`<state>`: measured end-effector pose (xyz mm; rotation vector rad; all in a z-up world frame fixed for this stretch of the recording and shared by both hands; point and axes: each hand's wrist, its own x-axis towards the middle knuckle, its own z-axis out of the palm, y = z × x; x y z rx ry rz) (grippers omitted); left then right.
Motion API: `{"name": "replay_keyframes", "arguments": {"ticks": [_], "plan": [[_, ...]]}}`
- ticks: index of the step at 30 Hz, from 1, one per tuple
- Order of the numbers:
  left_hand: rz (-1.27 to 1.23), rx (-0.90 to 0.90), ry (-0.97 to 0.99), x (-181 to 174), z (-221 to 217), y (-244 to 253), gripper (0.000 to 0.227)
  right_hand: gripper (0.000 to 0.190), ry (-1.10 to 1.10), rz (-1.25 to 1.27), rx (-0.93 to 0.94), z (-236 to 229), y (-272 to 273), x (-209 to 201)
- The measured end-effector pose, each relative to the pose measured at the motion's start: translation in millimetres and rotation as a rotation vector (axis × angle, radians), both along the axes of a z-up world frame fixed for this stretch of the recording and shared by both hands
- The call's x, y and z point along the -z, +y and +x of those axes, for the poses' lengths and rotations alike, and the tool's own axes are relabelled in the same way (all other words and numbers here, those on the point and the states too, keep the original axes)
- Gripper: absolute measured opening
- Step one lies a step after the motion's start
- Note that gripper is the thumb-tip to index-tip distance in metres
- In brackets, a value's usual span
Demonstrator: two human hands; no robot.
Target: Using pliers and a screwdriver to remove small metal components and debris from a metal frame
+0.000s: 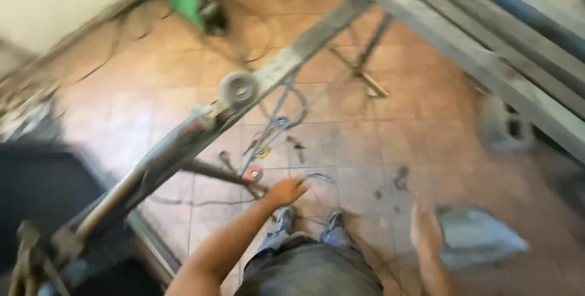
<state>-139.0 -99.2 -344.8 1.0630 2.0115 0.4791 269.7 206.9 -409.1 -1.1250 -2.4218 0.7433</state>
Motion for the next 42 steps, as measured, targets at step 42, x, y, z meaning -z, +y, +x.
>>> {"name": "replay_keyframes", "arguments": {"ticks": [42], "plan": [[-0.142, -1.181, 0.952, -281.4, -75.6, -460.1, 0.045, 0.043, -0.437, -0.911, -0.141, -170.8, -234.1, -147.1]]}}
